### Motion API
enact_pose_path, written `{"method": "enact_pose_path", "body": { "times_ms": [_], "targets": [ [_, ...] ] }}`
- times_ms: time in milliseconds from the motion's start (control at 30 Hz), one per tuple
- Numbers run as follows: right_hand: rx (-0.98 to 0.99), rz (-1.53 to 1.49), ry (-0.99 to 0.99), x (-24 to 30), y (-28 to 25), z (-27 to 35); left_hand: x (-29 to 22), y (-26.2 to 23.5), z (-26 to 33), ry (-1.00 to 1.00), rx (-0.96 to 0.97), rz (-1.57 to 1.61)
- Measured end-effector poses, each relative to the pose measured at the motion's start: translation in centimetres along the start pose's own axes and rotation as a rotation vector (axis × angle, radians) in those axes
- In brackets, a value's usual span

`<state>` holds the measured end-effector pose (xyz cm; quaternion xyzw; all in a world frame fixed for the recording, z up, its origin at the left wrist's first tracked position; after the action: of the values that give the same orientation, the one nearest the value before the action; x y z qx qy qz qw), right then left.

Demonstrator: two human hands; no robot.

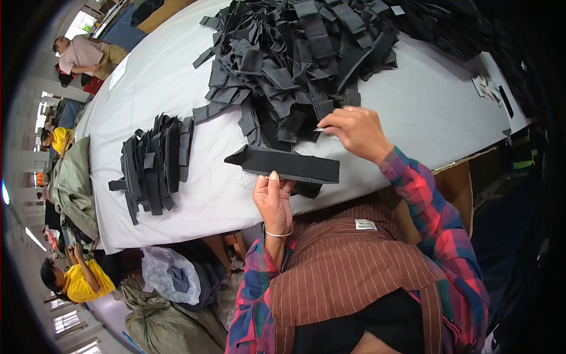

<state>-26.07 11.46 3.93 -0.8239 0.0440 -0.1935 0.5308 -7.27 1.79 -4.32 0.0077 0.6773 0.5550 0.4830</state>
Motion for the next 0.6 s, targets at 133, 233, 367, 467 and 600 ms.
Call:
{"method": "enact_pose_path", "body": {
  "times_ms": [133, 233, 367, 467, 600],
  "targets": [
    [0.157, -0.851, 0.323, 0.1, 1.9, 3.4, 0.3, 0.2, 0.4, -0.039, 0.022, 0.000],
    [0.265, -0.952, 0.398, 3.1, 3.9, 6.6, 1.1, 0.8, 0.8, -0.094, 0.123, 0.052],
    [0.178, -0.831, 0.329, 6.8, 3.5, 8.6, 0.3, 3.5, 1.7, -0.237, 0.009, 0.168],
    [0.364, -0.699, 0.319, 7.9, 3.5, 9.1, -0.1, 1.0, 2.8, -0.304, -0.014, 0.111],
    [0.225, -0.526, 0.082, 8.2, 1.6, 7.0, -1.1, -1.8, 3.8, -0.300, -0.015, 0.148]
  ]
}}
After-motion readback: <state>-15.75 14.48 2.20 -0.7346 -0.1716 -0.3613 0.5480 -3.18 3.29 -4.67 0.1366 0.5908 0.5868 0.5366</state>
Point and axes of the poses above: each hand's wrist, its own z-axis away from the middle knuckle, its own y-axis out of the palm, x = y × z, the point moved 8 cm from there along -z, towards the middle knuckle, and after that the axes turned 11 degrees about z, right-handed, at the moved point
